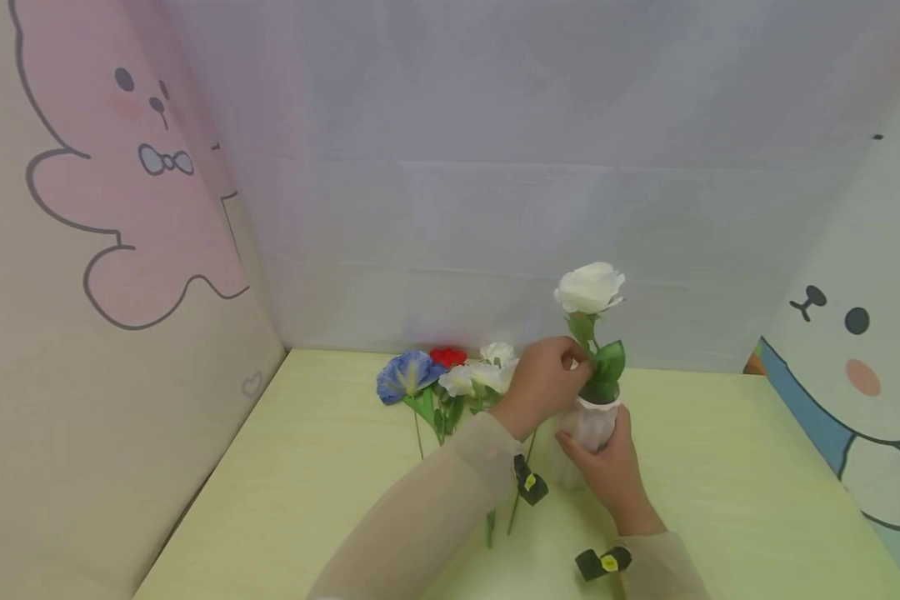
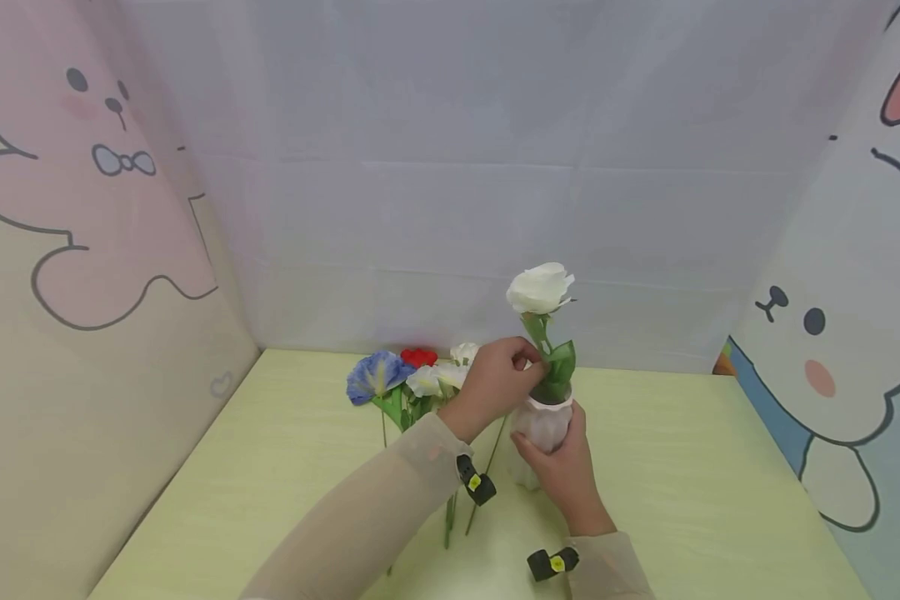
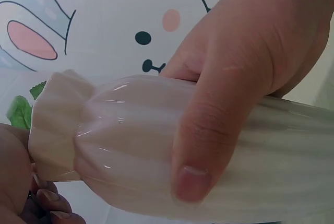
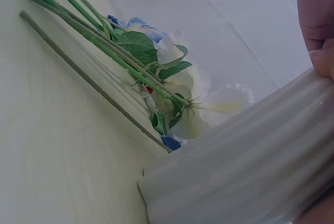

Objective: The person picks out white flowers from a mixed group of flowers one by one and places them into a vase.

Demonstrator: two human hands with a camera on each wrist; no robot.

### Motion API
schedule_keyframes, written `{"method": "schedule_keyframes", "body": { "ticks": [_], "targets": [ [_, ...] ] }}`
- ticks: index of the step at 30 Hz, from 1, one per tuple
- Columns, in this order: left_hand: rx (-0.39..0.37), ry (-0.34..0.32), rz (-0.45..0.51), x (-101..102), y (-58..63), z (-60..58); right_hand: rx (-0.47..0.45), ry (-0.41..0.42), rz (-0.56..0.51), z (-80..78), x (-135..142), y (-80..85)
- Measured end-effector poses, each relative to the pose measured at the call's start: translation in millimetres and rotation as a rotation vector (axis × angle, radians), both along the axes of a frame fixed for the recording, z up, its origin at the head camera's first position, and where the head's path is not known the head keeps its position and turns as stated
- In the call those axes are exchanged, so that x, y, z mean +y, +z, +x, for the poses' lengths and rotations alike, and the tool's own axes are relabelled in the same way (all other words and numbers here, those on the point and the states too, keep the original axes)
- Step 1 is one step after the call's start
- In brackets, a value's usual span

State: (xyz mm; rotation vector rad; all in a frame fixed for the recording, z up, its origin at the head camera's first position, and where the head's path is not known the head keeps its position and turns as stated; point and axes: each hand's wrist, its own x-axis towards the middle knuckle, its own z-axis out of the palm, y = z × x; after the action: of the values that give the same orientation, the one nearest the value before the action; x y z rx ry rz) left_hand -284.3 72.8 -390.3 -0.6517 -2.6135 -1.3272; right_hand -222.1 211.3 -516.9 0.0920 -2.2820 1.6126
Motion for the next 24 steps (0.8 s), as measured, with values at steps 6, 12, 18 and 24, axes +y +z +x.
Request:
{"method": "schedule_keyframes", "body": {
  "ticks": [6, 12, 18, 24],
  "targets": [
    [0.001, 0.041, 0.043, -4.9, -4.3, 1.1, 0.004, -0.005, -0.005, -2.3, 0.4, -1.9],
    [0.043, 0.071, 0.143, -14.6, -16.3, 1.5, 0.027, -0.010, -0.012, -4.5, 0.7, -2.6],
    [0.039, 0.083, 0.268, -35.6, -23.8, 7.8, 0.030, -0.004, -0.019, -5.4, 0.5, -1.7],
    [-0.021, 0.137, 0.354, -62.3, -34.3, 19.9, -0.004, -0.005, -0.045, -4.1, -0.1, 0.0]
  ]
}}
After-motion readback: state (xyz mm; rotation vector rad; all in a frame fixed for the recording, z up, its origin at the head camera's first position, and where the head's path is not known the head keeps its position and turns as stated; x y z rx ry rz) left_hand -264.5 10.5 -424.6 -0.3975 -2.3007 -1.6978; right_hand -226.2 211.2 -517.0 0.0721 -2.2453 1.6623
